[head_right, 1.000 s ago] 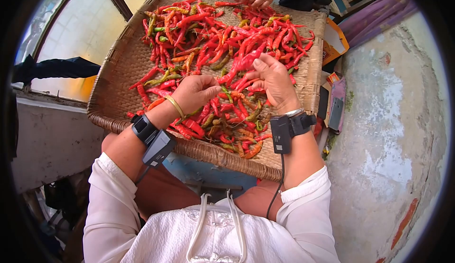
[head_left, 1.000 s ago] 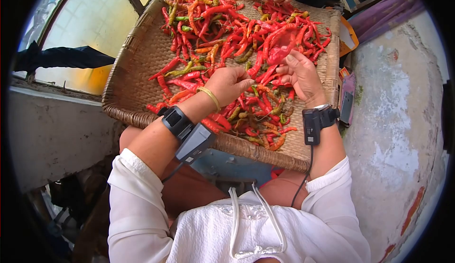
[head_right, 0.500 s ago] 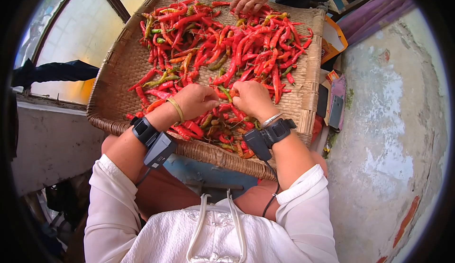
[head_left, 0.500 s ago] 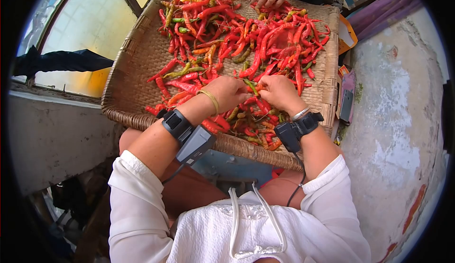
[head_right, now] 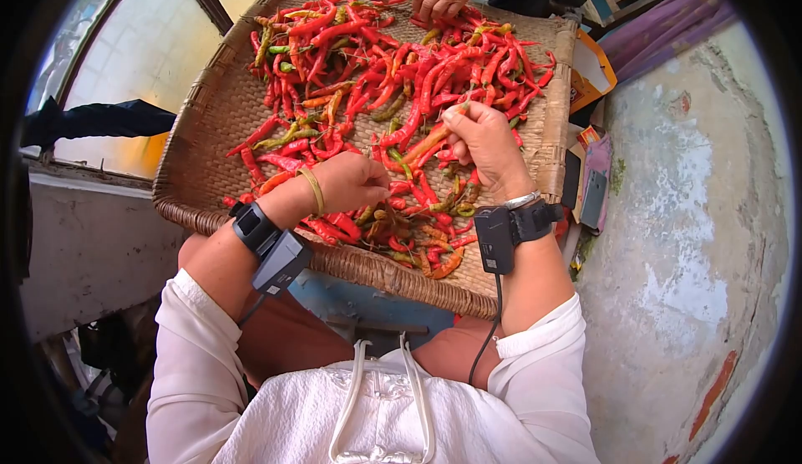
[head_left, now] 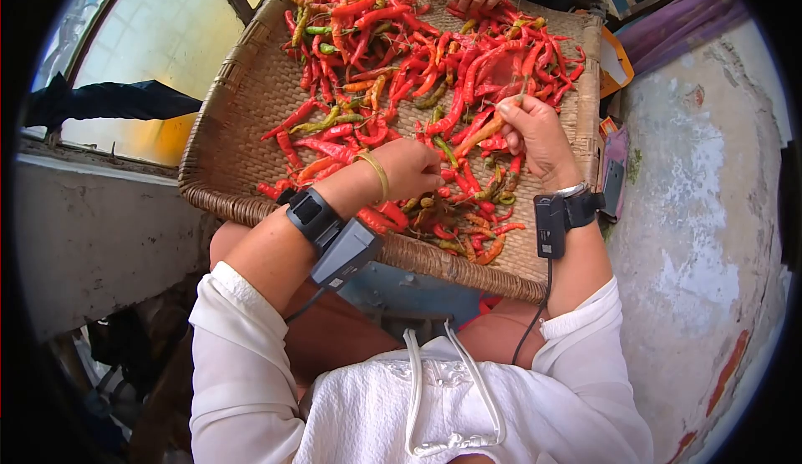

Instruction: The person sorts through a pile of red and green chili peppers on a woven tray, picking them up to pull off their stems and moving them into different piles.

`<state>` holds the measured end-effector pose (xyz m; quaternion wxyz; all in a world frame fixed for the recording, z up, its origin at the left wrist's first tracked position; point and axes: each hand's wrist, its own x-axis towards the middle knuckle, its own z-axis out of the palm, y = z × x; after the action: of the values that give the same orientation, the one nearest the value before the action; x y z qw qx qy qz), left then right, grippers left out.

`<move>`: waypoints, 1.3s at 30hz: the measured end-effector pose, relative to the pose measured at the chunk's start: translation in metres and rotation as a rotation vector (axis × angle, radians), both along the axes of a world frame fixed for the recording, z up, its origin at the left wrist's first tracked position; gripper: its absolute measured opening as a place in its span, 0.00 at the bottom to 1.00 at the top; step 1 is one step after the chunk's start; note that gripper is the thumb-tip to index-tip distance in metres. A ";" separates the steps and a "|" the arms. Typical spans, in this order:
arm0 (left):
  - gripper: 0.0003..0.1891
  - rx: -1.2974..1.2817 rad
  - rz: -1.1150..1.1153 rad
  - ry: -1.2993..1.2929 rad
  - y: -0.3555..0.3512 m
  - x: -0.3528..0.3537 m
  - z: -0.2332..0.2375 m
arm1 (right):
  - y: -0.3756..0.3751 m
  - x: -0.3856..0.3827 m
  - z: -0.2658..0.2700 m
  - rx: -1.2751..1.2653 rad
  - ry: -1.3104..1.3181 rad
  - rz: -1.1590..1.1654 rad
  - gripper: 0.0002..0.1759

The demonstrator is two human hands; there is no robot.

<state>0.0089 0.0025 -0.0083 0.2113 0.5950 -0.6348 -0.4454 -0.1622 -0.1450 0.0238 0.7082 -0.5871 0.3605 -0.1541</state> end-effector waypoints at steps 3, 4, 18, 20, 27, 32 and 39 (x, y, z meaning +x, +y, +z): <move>0.09 -0.069 -0.030 -0.275 0.000 0.002 -0.005 | 0.015 0.017 0.024 0.119 -0.466 -0.421 0.17; 0.09 -0.083 -0.048 -0.266 0.000 0.002 -0.005 | 0.013 0.014 0.021 0.120 -0.466 -0.422 0.17; 0.10 -0.088 -0.149 -0.325 0.001 0.000 -0.005 | 0.041 0.011 -0.045 -0.941 0.783 0.579 0.11; 0.10 -0.080 -0.119 -0.334 0.001 0.000 -0.004 | 0.044 0.014 -0.051 -0.956 0.783 0.587 0.11; 0.13 -0.270 0.096 -0.176 0.001 -0.002 -0.006 | 0.038 0.015 -0.005 -0.431 0.256 0.290 0.08; 0.13 0.180 0.030 0.249 -0.003 -0.002 0.016 | 0.037 0.012 0.004 -0.031 -0.050 0.160 0.02; 0.10 -0.056 -0.056 -0.113 0.000 0.000 0.000 | 0.005 0.003 0.004 -0.015 -0.246 -0.170 0.09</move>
<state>0.0090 0.0020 -0.0087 0.1791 0.5950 -0.6743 -0.3990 -0.1590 -0.1396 0.0274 0.7270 -0.5365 0.3183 -0.2870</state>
